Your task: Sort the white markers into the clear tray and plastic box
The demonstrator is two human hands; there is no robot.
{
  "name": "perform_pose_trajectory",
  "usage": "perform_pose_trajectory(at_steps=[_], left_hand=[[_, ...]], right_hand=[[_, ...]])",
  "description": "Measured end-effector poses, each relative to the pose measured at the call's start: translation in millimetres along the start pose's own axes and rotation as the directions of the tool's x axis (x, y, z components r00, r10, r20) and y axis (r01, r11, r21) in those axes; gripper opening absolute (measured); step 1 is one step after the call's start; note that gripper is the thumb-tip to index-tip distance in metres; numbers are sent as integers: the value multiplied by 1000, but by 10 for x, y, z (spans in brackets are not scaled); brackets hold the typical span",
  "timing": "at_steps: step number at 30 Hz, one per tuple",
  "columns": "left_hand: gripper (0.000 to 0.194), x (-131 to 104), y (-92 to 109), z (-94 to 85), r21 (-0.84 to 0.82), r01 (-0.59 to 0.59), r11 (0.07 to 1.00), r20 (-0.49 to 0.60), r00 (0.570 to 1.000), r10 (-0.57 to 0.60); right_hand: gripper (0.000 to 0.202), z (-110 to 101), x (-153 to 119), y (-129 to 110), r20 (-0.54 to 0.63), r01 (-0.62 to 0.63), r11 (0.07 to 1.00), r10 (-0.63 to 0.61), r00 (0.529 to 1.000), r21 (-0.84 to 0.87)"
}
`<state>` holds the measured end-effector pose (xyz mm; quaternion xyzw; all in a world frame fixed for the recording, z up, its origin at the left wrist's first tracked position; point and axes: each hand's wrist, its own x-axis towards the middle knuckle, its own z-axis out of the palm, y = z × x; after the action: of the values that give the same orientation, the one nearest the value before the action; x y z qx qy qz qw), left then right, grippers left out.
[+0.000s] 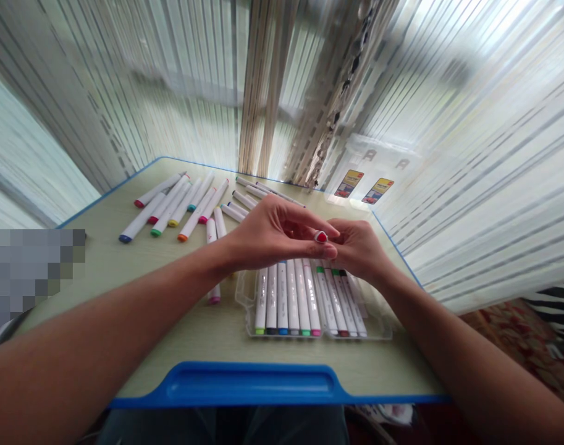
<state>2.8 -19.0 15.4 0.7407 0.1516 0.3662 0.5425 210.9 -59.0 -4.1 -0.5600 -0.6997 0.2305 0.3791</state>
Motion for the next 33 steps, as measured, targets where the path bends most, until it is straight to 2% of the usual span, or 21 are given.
perform_pose_trajectory(at_steps=[4,8,12,14,16,19,21,24,30,33], left_hand=[[17,-11,-1,-1,20,30,999,19,999,-30],[17,-11,-8,-17,-19,49,999,7,999,-49],[18,21,-14,-35,-72,49,996,-45,998,-52],[21,51,-33,-44,-95,25,995,-124,992,-36],[24,83,-73,-67,-81,-10,997,-260,966,-11],[27,119,-162,-138,36,-35,999,-480,876,48],[30,130,-219,-198,117,-15,993,-560,825,78],[29,132,-273,-268,165,17,986,-603,793,87],[19,133,-301,-303,221,122,968,-597,801,35],[20,119,-324,-294,327,159,932,-503,864,29]], right_hand=[[31,-10,-2,-20,5,14,999,-14,1000,-47],[29,-13,-4,-22,9,-11,1000,11,1000,-14],[29,4,0,23,20,-50,998,49,999,50],[30,14,3,58,7,-69,994,68,998,85],[32,21,5,84,-5,-89,990,90,996,111],[33,24,2,82,-10,-92,989,94,996,117],[34,23,-3,61,-15,-83,990,85,996,115],[35,23,-9,34,-29,-69,991,73,997,117],[31,32,-11,0,-131,-20,985,43,990,173],[31,22,-17,-35,-221,12,985,27,975,172]])
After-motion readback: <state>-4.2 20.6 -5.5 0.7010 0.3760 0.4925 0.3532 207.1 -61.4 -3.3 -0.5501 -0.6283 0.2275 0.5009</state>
